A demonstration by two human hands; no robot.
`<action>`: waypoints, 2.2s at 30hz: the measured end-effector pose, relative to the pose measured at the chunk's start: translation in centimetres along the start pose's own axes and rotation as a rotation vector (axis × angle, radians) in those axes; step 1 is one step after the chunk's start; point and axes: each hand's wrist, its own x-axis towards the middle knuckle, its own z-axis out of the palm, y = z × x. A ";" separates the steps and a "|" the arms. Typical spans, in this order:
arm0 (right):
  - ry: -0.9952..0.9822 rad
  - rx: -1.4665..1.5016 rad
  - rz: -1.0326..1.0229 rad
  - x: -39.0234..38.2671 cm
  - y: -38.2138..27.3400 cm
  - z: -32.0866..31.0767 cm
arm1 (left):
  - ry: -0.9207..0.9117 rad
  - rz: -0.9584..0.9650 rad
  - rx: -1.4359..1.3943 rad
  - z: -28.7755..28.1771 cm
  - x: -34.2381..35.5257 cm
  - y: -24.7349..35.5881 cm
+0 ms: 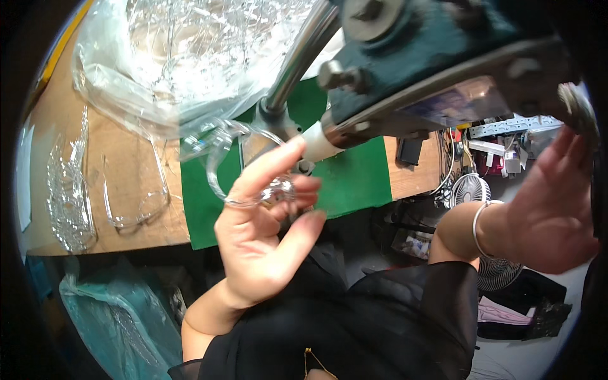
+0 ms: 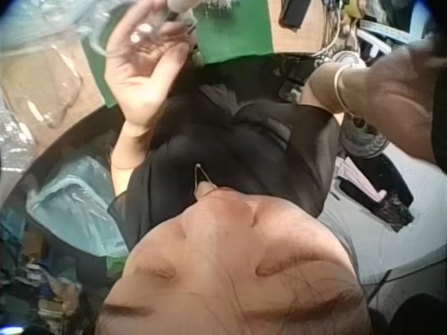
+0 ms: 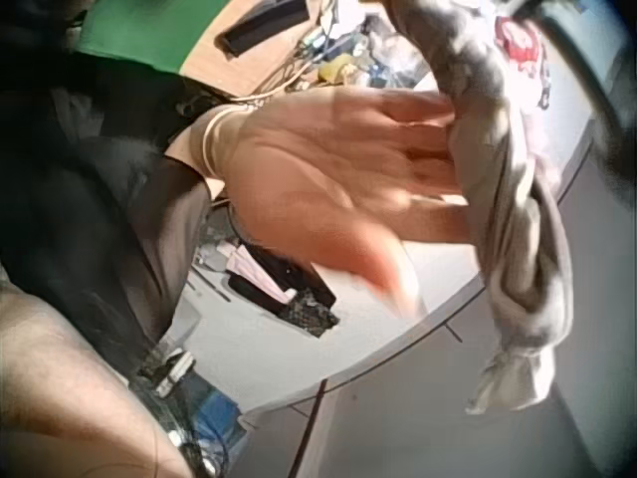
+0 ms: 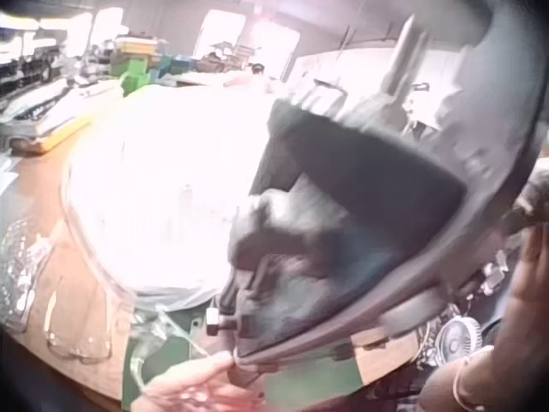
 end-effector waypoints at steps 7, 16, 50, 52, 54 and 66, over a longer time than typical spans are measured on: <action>-0.139 -0.543 1.060 -19.4 9.8 -0.6 | 0.114 -0.048 -0.098 -1.9 -0.5 1.0; -0.212 -0.760 0.904 -23.0 13.9 -1.1 | 0.199 -0.141 -0.114 -0.9 -0.7 1.6; -0.492 -0.128 0.439 -12.8 5.0 4.5 | -0.103 -0.150 0.343 -1.3 -3.1 0.1; -0.457 -0.066 0.510 -13.1 5.1 4.5 | -0.097 -0.143 0.340 -1.2 -3.2 0.1; -0.438 -0.016 0.560 -13.3 5.2 4.5 | -0.096 -0.171 0.293 -1.1 -3.0 0.1; -0.502 -0.045 0.526 -13.1 5.3 4.8 | -0.116 -0.161 0.469 -1.4 -3.1 0.5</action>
